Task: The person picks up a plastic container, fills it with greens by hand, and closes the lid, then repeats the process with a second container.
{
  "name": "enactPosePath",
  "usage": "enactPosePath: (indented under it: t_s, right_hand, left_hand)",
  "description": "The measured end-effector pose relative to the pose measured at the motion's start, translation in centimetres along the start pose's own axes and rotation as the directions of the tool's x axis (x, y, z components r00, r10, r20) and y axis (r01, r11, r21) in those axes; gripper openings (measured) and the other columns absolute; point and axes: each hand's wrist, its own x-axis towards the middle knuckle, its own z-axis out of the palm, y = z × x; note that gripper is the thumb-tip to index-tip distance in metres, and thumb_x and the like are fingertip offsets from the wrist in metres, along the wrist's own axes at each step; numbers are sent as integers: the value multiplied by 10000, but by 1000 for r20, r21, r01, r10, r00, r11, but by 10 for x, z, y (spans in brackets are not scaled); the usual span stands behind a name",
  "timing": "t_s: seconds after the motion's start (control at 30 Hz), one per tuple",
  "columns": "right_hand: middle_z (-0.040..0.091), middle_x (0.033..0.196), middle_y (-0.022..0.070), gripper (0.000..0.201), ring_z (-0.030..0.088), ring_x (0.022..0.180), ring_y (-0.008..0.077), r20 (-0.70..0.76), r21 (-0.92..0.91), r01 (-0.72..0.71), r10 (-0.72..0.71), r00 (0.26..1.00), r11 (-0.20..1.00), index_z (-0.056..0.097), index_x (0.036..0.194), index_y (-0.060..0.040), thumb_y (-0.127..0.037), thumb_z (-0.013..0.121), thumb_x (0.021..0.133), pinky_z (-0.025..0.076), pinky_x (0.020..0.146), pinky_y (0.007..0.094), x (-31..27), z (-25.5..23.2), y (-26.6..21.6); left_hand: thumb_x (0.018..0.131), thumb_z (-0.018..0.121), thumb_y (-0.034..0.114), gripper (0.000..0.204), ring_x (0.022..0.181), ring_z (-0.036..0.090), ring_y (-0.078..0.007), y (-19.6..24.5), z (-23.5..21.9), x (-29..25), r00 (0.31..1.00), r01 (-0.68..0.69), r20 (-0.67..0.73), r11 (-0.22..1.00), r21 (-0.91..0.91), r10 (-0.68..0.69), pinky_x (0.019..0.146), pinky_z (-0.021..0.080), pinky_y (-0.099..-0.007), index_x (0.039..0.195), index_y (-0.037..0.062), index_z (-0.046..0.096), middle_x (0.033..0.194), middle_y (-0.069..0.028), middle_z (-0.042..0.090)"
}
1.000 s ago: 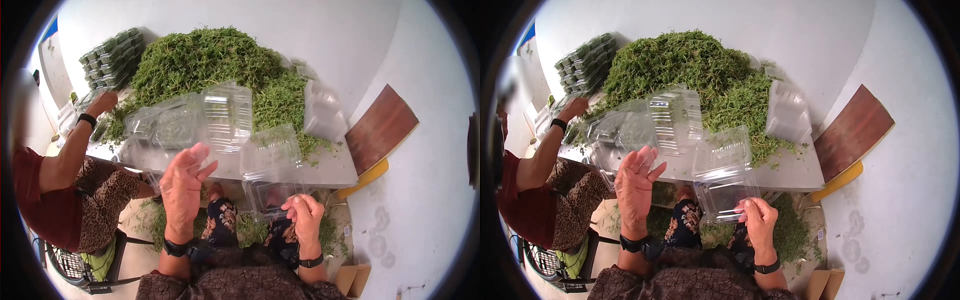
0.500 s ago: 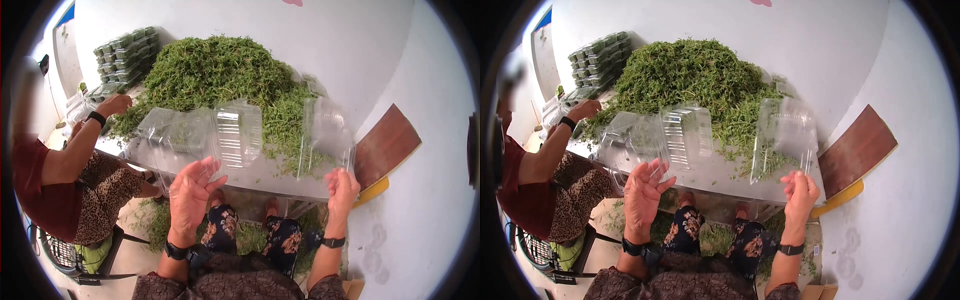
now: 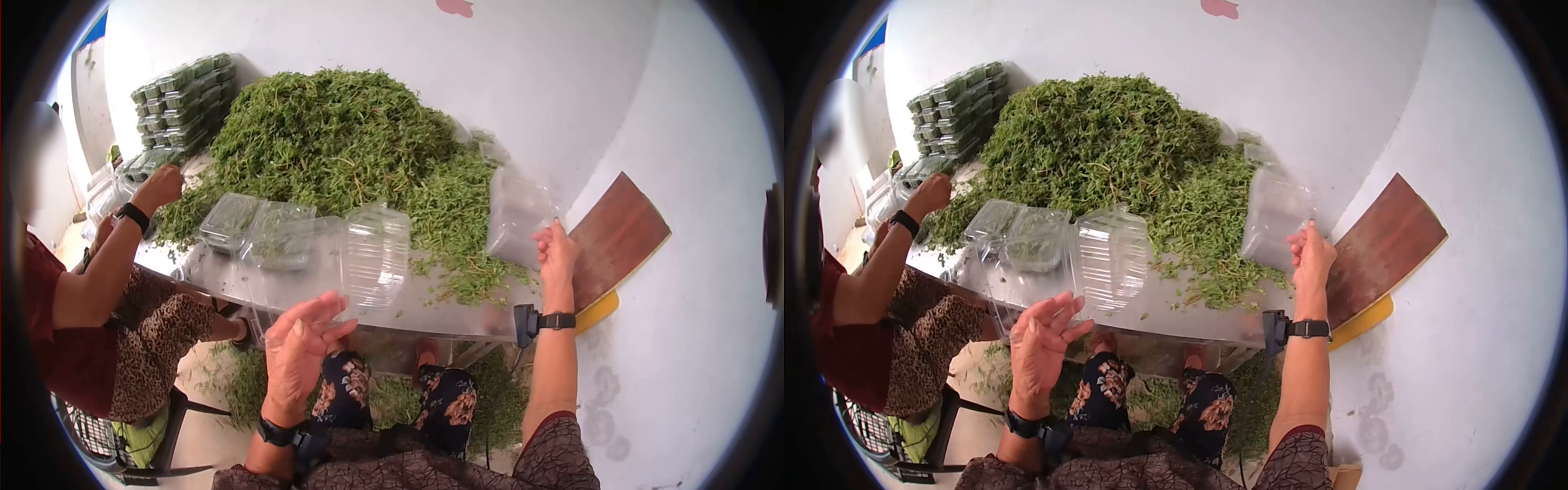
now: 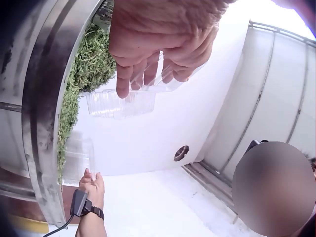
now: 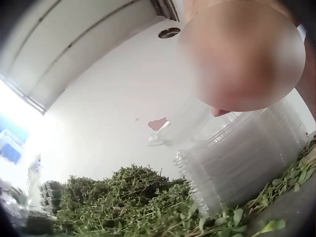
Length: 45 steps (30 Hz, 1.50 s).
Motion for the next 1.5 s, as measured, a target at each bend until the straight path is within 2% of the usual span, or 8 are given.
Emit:
enactPosePath:
  t_s: [0.2, 0.27, 0.5, 0.57, 0.83, 0.97, 1.33, 1.5]
  right_hand:
    - [655, 746, 163, 485, 607, 586, 191, -85, -518, 27, -83, 993, 855, 612, 927, 43, -435, 578, 856, 446, 469, 301, 1, 0, -11]
    - [665, 820, 182, 513, 644, 739, 310, -90, -895, 87, -368, 925, 438, 617, 924, 36, -467, 548, 853, 492, 636, 404, 17, -7, 1]
    - [658, 797, 164, 436, 642, 730, 307, 72, -900, 329, -646, 760, 286, 615, 907, 13, -407, 497, 899, 492, 659, 397, -42, -13, -13]
    - [638, 717, 107, 355, 599, 573, 184, 99, -583, 296, -295, 950, 756, 608, 909, -8, -330, 463, 940, 469, 535, 292, -79, -8, -20]
    - [642, 763, 143, 540, 592, 557, 148, 571, 12, 65, -60, 819, 998, 540, 1077, 48, -463, 406, 960, 457, 497, 229, -206, 4, 30]
    - [656, 818, 167, 634, 619, 612, 150, 720, -32, -56, 62, 692, 998, 531, 1115, 69, -531, 414, 944, 482, 536, 235, -226, 6, 40]
    - [638, 676, 120, 247, 567, 478, 119, 490, -41, -228, 218, 844, 973, 602, 910, 21, -219, 548, 924, 410, 409, 194, -212, 14, 58]
    - [636, 661, 122, 252, 541, 446, 119, 457, 1, -264, 234, 858, 965, 606, 874, 16, -229, 556, 915, 396, 403, 202, -203, 16, 67]
  left_hand:
    - [919, 574, 295, 423, 1222, 471, -389, -1, 3, 2, 997, 27, 74, 999, 28, -29, 953, 456, -534, 1202, -16, 523, 1284, -207, 511]
    - [920, 574, 289, 421, 1221, 473, -384, 0, 4, 2, 997, 31, 75, 999, 41, -34, 954, 456, -531, 1204, -17, 524, 1283, -207, 512]
    - [908, 577, 150, 301, 1229, 478, -342, 1, 9, 1, 996, -42, 84, 974, 222, 24, 961, 460, -474, 1153, -23, 580, 1289, -201, 511]
    - [878, 594, 85, 280, 1225, 484, -321, 0, 9, 1, 994, -92, 93, 891, 445, 56, 967, 453, -442, 1139, -16, 590, 1289, -192, 512]
    - [717, 641, -60, 414, 1286, 394, -384, -28, 18, 6, 886, -440, 444, -55, 896, 132, 1050, 337, -492, 1121, 12, 586, 1336, -196, 446]
    - [685, 638, -53, 473, 1318, 345, -382, -42, 9, 5, 887, -453, 459, -107, 885, 49, 1081, 285, -515, 1146, 22, 565, 1357, -200, 412]
    - [658, 586, -80, 522, 1315, 341, -402, -39, 9, 10, 865, -502, 503, 23, 864, -3, 1076, 300, -512, 1171, 11, 550, 1359, -236, 392]
    - [653, 643, -49, 584, 1292, 374, -407, -12, -10, 34, 846, -384, 446, -246, 890, 292, 1064, 306, -533, 1219, 14, 514, 1370, -247, 377]
